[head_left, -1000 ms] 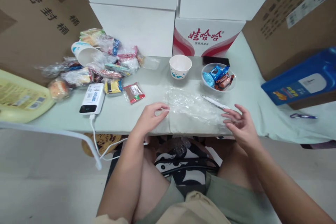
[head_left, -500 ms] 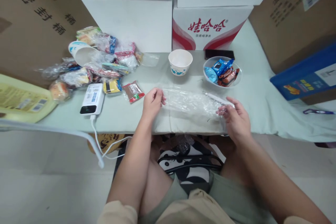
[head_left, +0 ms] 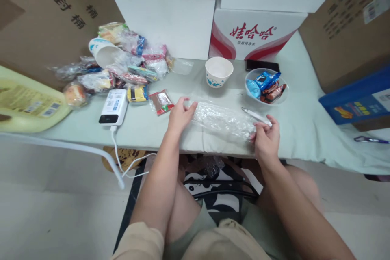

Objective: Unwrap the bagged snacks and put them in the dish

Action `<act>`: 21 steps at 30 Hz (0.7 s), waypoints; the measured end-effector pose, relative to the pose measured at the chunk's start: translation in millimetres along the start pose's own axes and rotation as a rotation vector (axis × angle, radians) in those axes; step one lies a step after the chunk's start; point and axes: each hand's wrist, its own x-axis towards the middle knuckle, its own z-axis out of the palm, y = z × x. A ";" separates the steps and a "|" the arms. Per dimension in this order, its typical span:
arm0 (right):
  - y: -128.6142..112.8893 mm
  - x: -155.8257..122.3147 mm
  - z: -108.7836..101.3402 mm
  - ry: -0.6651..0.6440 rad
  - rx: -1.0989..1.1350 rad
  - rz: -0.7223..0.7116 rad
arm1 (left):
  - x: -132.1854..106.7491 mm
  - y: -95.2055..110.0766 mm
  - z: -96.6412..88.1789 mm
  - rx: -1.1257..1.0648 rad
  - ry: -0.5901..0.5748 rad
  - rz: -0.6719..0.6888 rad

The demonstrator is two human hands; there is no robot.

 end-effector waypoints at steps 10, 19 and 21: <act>9.2 -6.2 -17.2 -0.078 -0.373 -0.337 | 8.5 -8.4 9.2 -0.034 0.081 0.191; 8.9 -2.6 -24.7 0.042 -0.578 -0.741 | 11.0 1.3 14.4 -0.006 0.121 0.261; 9.8 -1.2 -25.2 0.067 -0.572 -0.769 | 11.0 0.1 13.5 0.001 0.119 0.297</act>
